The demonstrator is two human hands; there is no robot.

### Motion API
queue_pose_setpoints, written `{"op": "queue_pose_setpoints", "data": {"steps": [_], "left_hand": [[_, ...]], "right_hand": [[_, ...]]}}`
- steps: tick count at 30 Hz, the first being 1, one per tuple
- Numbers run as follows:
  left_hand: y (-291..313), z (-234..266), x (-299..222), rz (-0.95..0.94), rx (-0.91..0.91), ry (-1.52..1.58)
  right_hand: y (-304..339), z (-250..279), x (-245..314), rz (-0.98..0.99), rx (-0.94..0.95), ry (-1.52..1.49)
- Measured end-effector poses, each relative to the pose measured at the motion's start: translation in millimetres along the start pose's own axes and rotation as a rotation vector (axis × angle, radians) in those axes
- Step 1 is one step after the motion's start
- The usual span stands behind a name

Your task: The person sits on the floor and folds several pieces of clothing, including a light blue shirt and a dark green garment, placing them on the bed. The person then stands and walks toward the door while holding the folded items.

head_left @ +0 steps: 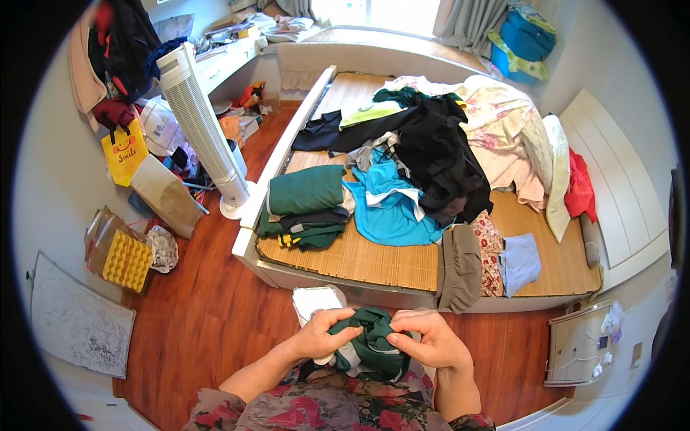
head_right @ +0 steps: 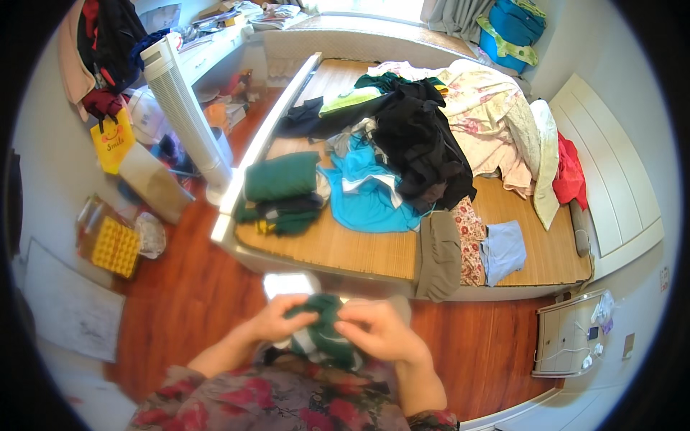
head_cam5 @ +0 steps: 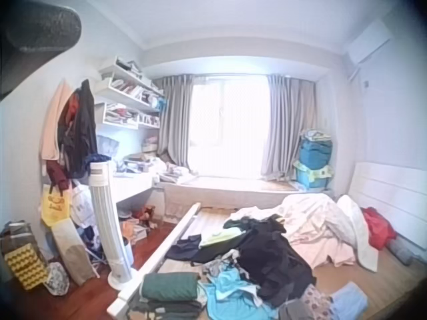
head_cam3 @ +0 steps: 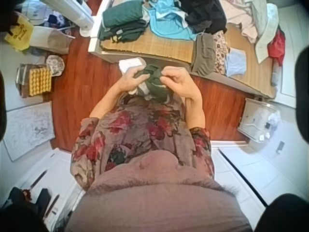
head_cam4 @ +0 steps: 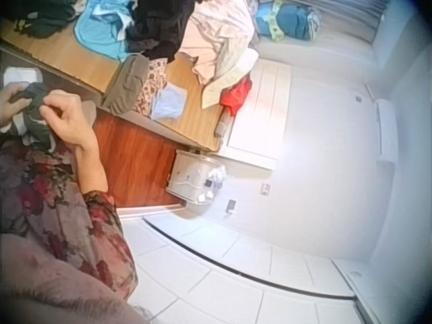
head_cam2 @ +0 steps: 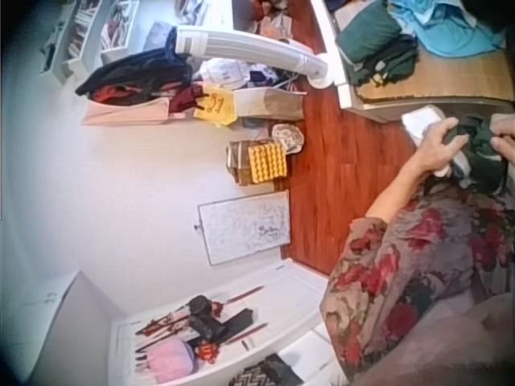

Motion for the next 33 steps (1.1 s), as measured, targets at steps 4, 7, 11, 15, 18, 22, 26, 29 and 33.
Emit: {"op": "queue_pose_setpoints", "data": {"steps": [4, 7, 11, 15, 18, 22, 26, 29, 33], "left_hand": [[-3, -14, -12, -0.122, 0.008, 0.013], [-8, -10, -1, -0.007, 0.014, -0.040], [-5, -3, -11, 0.065, -0.008, 0.135], [-1, 3, -10, 0.074, -0.082, 0.185], [-1, 4, -7, 0.061, -0.111, 0.106], [-5, 2, -5, 0.042, -0.147, 0.057], [-4, -6, -16, 0.027, -0.099, 0.009], [-5, -8, -4, 0.005, -0.035, -0.065], [-3, -7, 2, 0.006, -0.039, -0.063]], "right_hand": [[12, 3, -21, -0.179, -0.306, -0.204], [8, -1, -35, -0.086, -0.612, -0.823], [6, -1, -51, -0.074, -0.671, -0.866], [16, 11, -69, -0.354, -0.523, 0.010], [7, 15, -34, -0.109, -0.674, 0.328], [-1, 17, -1, 0.149, -0.409, 0.662], [-4, -1, -10, -0.043, -0.151, 0.852], [6, -7, -36, -0.136, -0.026, 0.825], [9, -9, -40, -0.116, 0.022, 0.820]]}}
Point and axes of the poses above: each hand's wrist, its own y-axis away from the middle knuckle, its own z-axis out of the back of the hand, x = y × z, the point moved 4 cm from there along -y, towards the middle knuckle, and after that the axes turned 11 degrees about z, right-handed, at the moved point
